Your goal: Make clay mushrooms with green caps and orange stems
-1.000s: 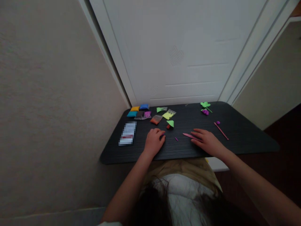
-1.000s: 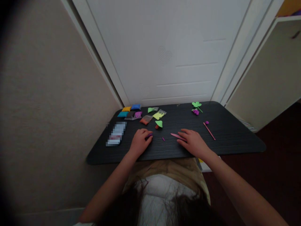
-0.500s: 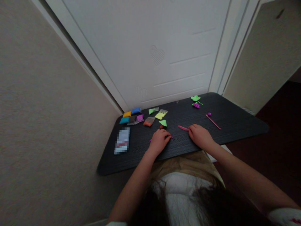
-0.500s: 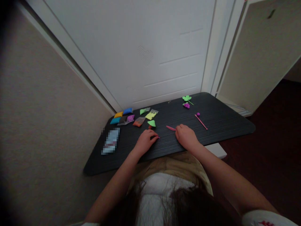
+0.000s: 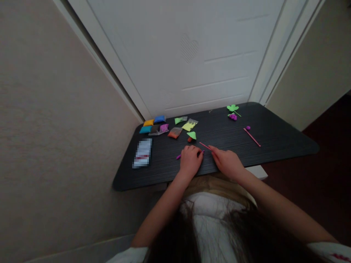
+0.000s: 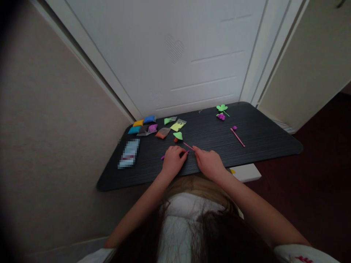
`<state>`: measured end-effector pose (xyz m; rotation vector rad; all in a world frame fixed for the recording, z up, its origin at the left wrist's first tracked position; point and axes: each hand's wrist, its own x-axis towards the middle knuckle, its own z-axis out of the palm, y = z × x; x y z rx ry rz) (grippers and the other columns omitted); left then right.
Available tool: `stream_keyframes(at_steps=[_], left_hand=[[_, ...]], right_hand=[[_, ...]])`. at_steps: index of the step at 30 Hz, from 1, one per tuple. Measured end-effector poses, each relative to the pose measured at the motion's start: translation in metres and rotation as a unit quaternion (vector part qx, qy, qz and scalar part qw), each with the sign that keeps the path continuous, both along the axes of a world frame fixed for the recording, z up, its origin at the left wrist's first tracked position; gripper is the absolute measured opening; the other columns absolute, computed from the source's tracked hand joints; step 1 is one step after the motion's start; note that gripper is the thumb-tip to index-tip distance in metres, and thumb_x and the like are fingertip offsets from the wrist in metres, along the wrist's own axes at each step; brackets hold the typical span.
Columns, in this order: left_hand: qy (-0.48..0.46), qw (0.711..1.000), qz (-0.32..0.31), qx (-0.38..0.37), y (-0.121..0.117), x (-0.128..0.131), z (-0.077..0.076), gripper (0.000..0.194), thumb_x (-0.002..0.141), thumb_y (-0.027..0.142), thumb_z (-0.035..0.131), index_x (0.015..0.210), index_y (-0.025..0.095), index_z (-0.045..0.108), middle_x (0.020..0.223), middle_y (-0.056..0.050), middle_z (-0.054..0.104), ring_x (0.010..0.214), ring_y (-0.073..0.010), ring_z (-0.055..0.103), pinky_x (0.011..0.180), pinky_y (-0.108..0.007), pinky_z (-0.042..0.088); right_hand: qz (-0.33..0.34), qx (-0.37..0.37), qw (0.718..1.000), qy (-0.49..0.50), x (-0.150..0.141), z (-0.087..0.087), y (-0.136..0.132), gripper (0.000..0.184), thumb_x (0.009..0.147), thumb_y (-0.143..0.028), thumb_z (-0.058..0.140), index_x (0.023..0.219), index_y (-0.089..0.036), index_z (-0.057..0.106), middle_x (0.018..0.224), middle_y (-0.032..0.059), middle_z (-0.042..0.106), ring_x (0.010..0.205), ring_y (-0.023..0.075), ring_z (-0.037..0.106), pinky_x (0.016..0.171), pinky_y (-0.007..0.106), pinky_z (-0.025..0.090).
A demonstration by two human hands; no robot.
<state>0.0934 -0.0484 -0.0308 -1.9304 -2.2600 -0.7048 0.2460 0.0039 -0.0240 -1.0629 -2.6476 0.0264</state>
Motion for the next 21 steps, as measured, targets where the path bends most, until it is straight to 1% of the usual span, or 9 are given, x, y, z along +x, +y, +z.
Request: stream_keyframes(at_steps=[3, 8, 16, 21], left_hand=[[-0.007, 1.000, 0.000, -0.001, 0.0005, -0.0015, -0.0007, 0.015, 0.080, 0.029, 0.048, 0.076, 0.020, 0.060, 0.082, -0.004, 0.059, 0.085, -0.0194, 0.048, 0.075, -0.033, 0.037], [-0.009, 1.000, -0.010, 0.009, 0.0004, -0.0016, -0.0019, 0.015, 0.080, 0.028, 0.048, 0.077, 0.020, 0.060, 0.082, -0.004, 0.059, 0.085, -0.0188, 0.048, 0.077, -0.033, 0.038], [0.005, 1.000, -0.005, 0.009, 0.0002, -0.0014, -0.0044, 0.016, 0.081, 0.028, 0.046, 0.078, 0.020, 0.060, 0.084, -0.004, 0.058, 0.086, -0.0185, 0.047, 0.077, -0.032, 0.038], [0.009, 1.000, -0.005, 0.015, 0.0003, -0.0016, -0.0047, 0.015, 0.081, 0.026, 0.046, 0.077, 0.020, 0.059, 0.082, -0.003, 0.057, 0.085, -0.0179, 0.047, 0.077, -0.031, 0.038]], right_hand=[[-0.001, 0.019, 0.999, -0.032, -0.0018, 0.0023, -0.0037, 0.040, 0.089, -0.031, 0.023, 0.125, -0.021, 0.040, 0.085, 0.0082, 0.068, 0.070, 0.0197, 0.063, 0.064, 0.029, 0.040], [0.002, 0.041, 0.998, -0.044, -0.0028, 0.0029, -0.0066, 0.040, 0.088, -0.031, 0.026, 0.125, -0.027, 0.040, 0.077, 0.0053, 0.069, 0.063, 0.0202, 0.062, 0.063, 0.029, 0.039], [0.019, 0.068, 0.996, -0.052, -0.0011, -0.0027, -0.0078, 0.041, 0.086, -0.028, 0.032, 0.126, -0.024, 0.042, 0.080, 0.0052, 0.069, 0.063, 0.0160, 0.061, 0.062, 0.027, 0.033], [0.025, 0.080, 0.995, -0.051, 0.0006, -0.0038, -0.0077, 0.040, 0.087, -0.029, 0.032, 0.126, -0.026, 0.042, 0.080, 0.0043, 0.069, 0.063, 0.0170, 0.060, 0.061, 0.028, 0.031]])
